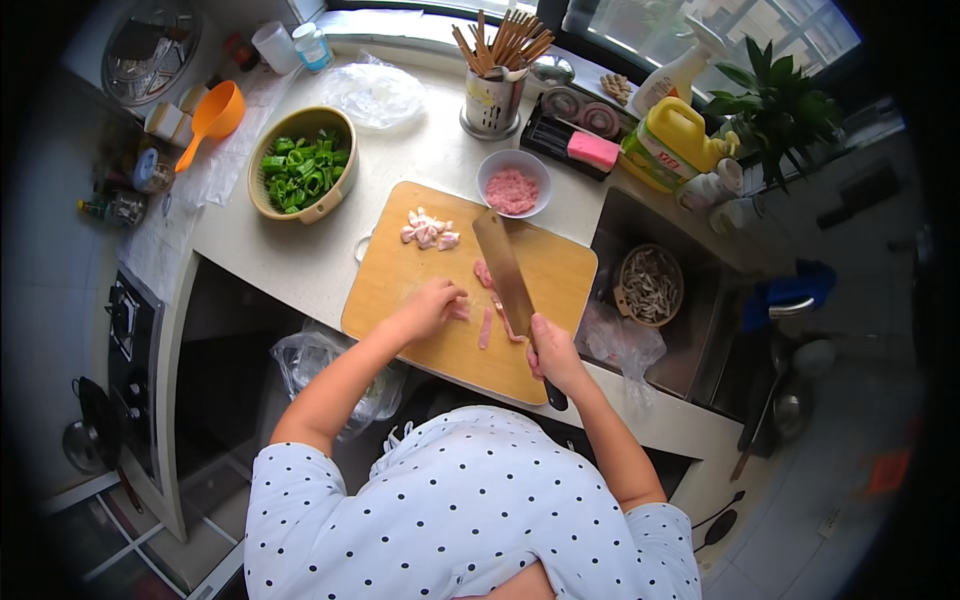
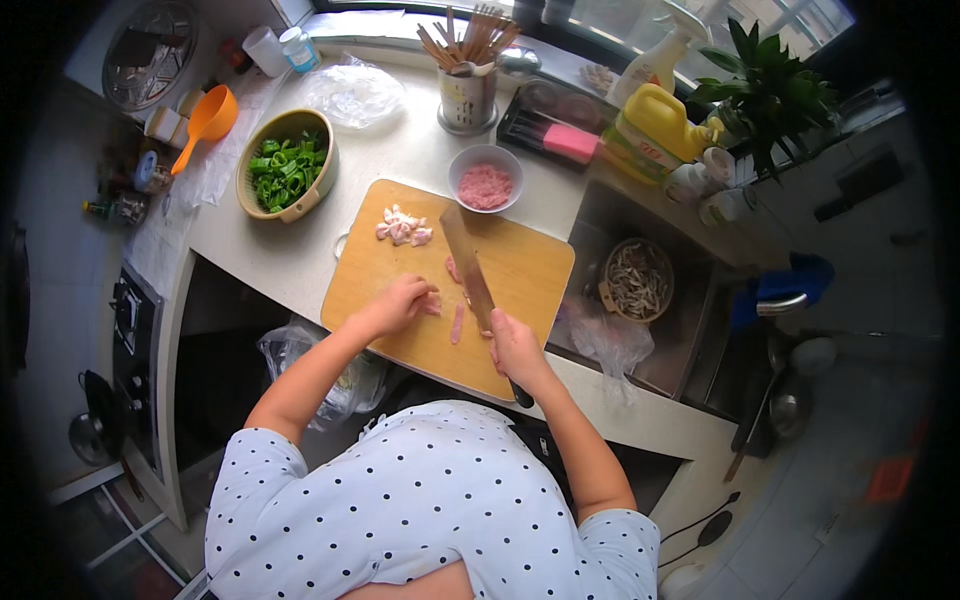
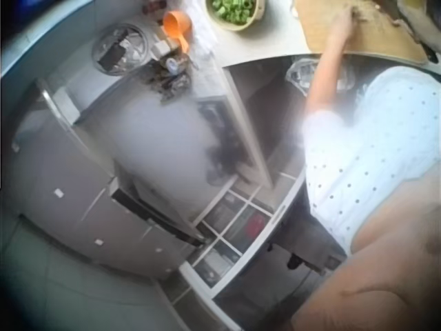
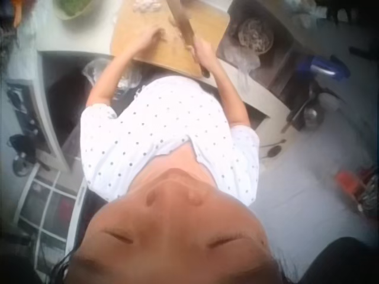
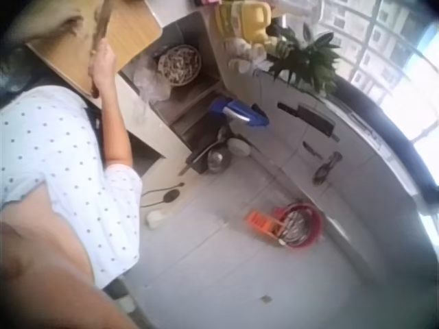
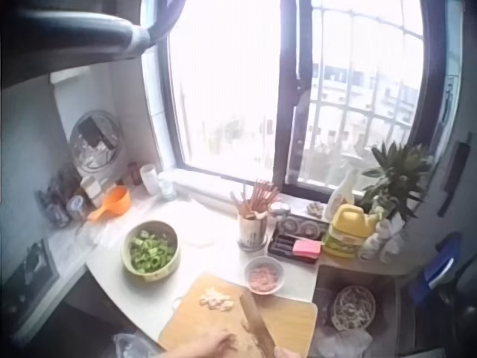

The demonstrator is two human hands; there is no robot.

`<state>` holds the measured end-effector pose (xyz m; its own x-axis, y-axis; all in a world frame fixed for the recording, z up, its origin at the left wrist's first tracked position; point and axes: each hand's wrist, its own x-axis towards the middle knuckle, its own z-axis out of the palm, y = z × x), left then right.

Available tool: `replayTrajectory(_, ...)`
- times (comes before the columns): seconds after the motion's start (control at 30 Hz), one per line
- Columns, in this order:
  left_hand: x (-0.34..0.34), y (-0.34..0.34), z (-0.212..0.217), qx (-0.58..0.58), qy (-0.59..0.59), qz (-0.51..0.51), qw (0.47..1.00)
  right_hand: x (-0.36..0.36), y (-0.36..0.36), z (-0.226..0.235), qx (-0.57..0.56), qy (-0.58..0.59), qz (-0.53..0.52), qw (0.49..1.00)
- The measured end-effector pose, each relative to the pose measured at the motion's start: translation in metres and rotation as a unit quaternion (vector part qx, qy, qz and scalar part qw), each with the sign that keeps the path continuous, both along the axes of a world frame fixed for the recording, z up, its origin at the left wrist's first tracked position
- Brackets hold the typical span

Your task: The person uses a cleaver to chop pieces of raw meat into smaller bits on a wooden cutting board. The chopped meat is then gathered and transferred into a small white bowl.

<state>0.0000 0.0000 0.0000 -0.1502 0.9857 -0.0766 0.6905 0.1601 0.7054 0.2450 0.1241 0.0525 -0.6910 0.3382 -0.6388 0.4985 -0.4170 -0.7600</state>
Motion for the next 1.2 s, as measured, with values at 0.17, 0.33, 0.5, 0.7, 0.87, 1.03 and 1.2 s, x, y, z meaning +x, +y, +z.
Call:
replayTrajectory(0.17,-0.005,-0.013,0.014,0.136,0.012,0.246,0.960,0.003,-0.029,0.030,0.522,0.009,0.106,0.846)
replayTrajectory(0.33,-0.015,-0.003,0.070,0.147,-0.029,0.195,0.969,0.020,-0.023,0.022,0.621,-0.005,0.205,0.757)
replayTrajectory(0.5,0.005,0.020,0.083,0.062,-0.034,0.081,0.994,0.026,-0.027,0.028,0.618,0.010,0.240,0.749)
replayTrajectory(0.7,0.056,0.052,0.073,0.115,-0.018,-0.237,0.965,0.023,-0.028,0.021,0.630,0.051,0.257,0.731)
replayTrajectory(0.87,0.039,0.071,0.007,0.015,0.110,-0.231,0.966,0.023,-0.038,0.029,0.606,0.051,0.258,0.751)
replayTrajectory(1.03,0.005,0.080,0.000,0.090,0.027,-0.052,0.994,0.060,-0.031,0.052,0.517,-0.005,0.238,0.822)
replayTrajectory(1.2,0.006,0.066,-0.009,0.119,0.022,-0.131,0.984,0.119,-0.023,0.062,0.344,-0.050,0.031,0.937)
